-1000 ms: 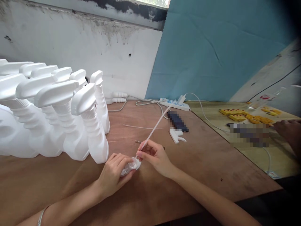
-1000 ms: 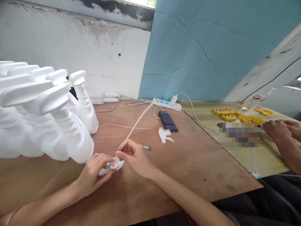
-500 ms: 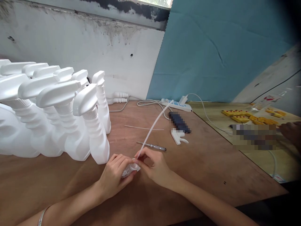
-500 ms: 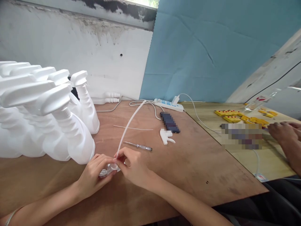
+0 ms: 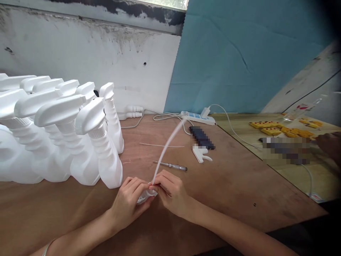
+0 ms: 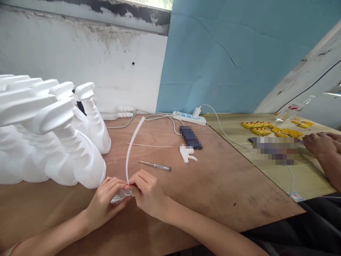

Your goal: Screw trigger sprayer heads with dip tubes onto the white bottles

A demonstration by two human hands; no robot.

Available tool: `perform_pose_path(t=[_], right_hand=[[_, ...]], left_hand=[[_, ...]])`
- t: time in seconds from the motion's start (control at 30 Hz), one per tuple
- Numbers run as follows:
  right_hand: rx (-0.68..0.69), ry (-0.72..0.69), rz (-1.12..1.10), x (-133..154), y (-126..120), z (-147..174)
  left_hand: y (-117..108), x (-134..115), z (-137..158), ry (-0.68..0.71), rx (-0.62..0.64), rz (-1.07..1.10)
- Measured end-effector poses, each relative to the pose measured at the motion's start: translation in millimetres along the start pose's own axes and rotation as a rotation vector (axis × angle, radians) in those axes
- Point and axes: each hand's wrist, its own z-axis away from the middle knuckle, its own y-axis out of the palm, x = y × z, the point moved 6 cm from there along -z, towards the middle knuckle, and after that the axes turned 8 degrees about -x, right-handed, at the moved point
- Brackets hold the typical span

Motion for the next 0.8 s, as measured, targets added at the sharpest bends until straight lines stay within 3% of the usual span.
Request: perform_pose_path(t=[0.23,0.37,0.43,0.5,0.57,0.73,0.8], right_hand=[[0.006,0.023,-0.072,-7,-4,6],[0.308,0.215,-0.357,-37,0,-6],[0.397,0.307,-0.369,-65,0,-24],[0.377,0.307,-0.112,-99,1,-53],[0.341,0.2,0.314,-132,7,-89],[0.323,0.098,0.547,-195,58,-175],[0.313,0.062,0.6,-211,82,-203]], left_hand=[[3,-1,0,-0.013,0.018,0.016],[5,0,0,-0.039,0.038,0.034],[5,0,-1,-0.048,0.041,0.045],[4,1,-1,-0.047,0.025,0.054],[3,2,-1,-0.034,-0.001,0.065],[11,14,7,0.011,-0.088,0.145],[14,24,14,-0.054,-0.141,0.218]])
